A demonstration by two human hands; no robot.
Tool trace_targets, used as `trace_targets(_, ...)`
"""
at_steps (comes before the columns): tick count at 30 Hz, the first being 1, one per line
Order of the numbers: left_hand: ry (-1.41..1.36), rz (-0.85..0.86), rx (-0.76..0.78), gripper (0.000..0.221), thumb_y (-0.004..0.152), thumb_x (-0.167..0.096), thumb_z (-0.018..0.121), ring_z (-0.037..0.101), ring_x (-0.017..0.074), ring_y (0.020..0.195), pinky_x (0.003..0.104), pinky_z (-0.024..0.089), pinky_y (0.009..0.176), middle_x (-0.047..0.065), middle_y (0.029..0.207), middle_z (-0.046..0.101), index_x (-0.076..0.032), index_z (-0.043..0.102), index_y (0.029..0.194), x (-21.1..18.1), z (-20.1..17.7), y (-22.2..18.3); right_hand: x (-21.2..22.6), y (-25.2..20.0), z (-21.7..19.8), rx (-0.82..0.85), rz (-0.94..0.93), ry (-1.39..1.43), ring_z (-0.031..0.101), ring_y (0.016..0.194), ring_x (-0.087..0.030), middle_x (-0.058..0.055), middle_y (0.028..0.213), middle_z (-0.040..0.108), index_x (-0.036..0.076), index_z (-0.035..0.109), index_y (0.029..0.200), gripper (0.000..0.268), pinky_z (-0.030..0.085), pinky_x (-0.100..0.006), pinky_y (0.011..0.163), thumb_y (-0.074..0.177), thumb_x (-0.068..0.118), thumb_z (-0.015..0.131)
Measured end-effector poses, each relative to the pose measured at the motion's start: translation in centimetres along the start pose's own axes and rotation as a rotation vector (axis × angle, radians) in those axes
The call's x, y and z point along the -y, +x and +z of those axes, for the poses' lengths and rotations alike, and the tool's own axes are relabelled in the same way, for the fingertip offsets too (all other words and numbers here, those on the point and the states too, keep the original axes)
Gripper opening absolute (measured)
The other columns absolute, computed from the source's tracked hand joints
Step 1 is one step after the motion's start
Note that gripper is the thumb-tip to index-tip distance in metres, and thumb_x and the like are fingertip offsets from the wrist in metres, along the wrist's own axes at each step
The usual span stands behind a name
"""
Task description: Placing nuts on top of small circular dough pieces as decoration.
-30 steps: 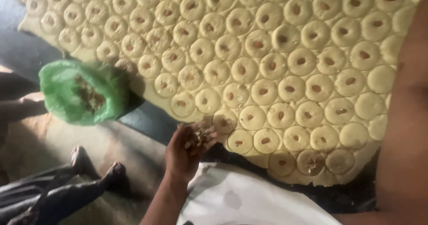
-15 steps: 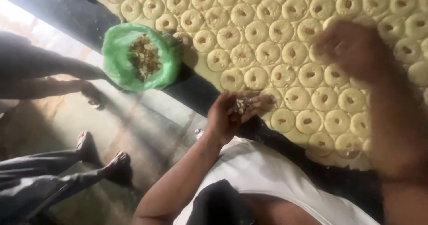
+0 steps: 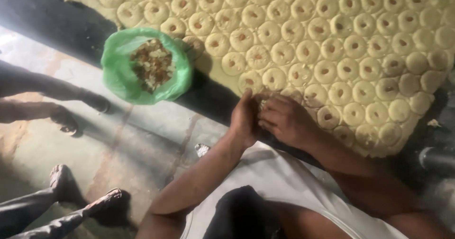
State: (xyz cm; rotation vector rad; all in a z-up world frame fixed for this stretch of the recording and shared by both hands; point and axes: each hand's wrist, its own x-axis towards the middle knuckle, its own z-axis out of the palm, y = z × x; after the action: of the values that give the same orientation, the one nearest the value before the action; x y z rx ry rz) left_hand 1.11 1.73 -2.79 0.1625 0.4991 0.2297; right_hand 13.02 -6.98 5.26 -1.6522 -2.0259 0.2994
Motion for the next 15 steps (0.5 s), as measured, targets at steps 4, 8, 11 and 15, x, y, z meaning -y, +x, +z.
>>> trace_targets(4,0.003,0.026,-0.009,0.059,0.113,-0.047,0.025,0.067,0.0251,0.098,0.037,0.057,0.085,0.015,0.113,0.067,0.0,0.056,0.131,-0.2,1.0,0.1,-3.5,-0.6,-2.6,0.013,0.179,0.227,0.066,0.091,-0.026,-0.009,0.098,0.069,0.008,0.075,0.096,0.013,0.053,-0.041,0.082,0.085,0.013,0.078)
trace_targets(8,0.036,0.042,-0.001,0.062,0.109,-0.043,0.025,0.068,0.034,0.108,0.044,0.057,0.097,0.024,0.119,0.067,0.007,0.056,0.129,-0.5,3.5,0.2,-12.3,-2.1,-8.7,-0.115,0.62,0.276,0.068,0.091,-0.017,-0.004,0.099,0.072,0.01,0.076,0.101,0.015,0.056,-0.036,0.082,0.092,0.022,0.077)
trace_targets(11,0.028,0.108,0.021,0.059,0.108,-0.038,0.031,0.067,0.0392,0.112,0.048,0.055,0.101,0.03,0.12,0.067,0.011,0.058,0.127,-0.2,3.1,-0.1,-21.0,-2.3,-13.6,-0.226,0.93,0.259,0.069,0.096,-0.02,-0.006,0.104,0.074,0.011,0.074,0.105,0.021,0.057,-0.039,0.088,0.093,0.027,0.077)
trace_targets(15,-0.035,0.239,-0.069,0.045,0.106,-0.031,0.045,0.066,0.0424,0.111,0.054,0.053,0.101,0.029,0.118,0.067,0.008,0.061,0.122,0.8,3.1,-0.1,-37.9,-4.7,-19.4,-0.368,0.776,0.002,0.066,0.098,-0.02,-0.011,0.11,0.071,0.004,0.069,0.119,0.021,0.055,-0.04,0.084,0.108,0.022,0.067)
